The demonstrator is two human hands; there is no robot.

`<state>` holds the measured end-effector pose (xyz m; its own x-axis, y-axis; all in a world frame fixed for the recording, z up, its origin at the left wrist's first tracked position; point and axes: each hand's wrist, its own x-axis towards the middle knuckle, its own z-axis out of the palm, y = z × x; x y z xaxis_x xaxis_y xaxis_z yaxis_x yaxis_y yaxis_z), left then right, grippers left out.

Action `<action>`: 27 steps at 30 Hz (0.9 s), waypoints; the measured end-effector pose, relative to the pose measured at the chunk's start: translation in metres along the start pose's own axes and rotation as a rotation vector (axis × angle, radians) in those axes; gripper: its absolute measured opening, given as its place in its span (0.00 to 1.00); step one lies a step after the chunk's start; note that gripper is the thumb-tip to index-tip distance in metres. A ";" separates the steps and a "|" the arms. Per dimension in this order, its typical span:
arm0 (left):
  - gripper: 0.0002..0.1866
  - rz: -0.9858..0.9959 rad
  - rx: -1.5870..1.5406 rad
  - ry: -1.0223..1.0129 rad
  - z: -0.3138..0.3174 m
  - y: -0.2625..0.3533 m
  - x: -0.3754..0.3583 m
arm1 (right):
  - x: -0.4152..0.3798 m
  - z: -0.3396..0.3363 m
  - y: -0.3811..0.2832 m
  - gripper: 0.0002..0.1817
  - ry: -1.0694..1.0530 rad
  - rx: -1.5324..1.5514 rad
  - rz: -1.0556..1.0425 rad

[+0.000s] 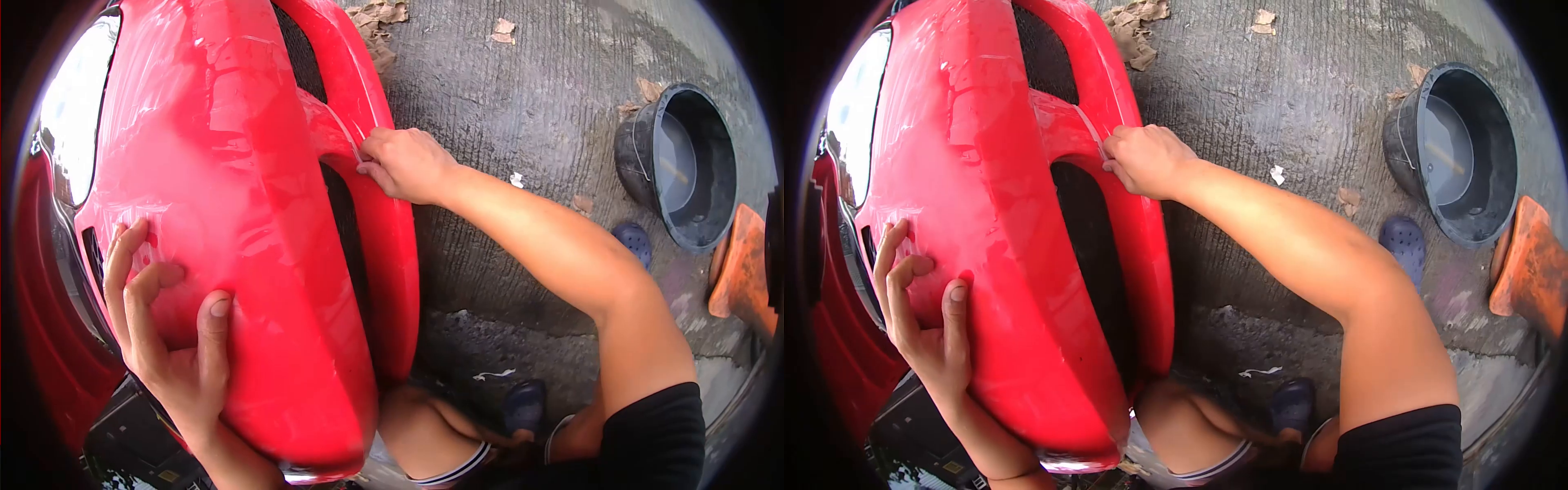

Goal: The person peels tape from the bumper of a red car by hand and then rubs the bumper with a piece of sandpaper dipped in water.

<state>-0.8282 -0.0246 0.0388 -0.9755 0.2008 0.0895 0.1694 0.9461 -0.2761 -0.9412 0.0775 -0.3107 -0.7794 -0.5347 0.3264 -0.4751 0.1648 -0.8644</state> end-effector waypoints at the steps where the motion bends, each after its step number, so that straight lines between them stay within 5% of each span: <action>1: 0.23 -0.016 -0.006 -0.006 0.000 0.000 0.000 | 0.001 -0.001 -0.001 0.11 -0.013 0.005 0.014; 5: 0.21 0.011 0.004 0.002 0.000 0.000 0.001 | 0.009 -0.016 -0.024 0.12 -0.154 -0.028 0.234; 9: 0.20 -0.023 0.009 -0.011 -0.001 0.003 0.001 | 0.007 0.002 -0.042 0.17 0.057 0.054 0.460; 14: 0.18 -0.056 -0.037 -0.010 0.000 0.001 -0.003 | -0.002 0.029 -0.049 0.15 0.362 0.099 0.440; 24: 0.18 -0.039 -0.062 -0.024 0.002 -0.012 -0.011 | -0.010 0.030 -0.041 0.15 0.362 0.108 0.345; 27: 0.19 0.198 0.089 0.025 -0.024 0.021 0.020 | -0.005 0.033 -0.039 0.15 0.353 0.145 0.359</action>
<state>-0.8408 0.0056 0.0579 -0.9206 0.3876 0.0481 0.3432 0.8616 -0.3741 -0.9055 0.0464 -0.2910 -0.9849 -0.1493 0.0871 -0.1105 0.1568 -0.9814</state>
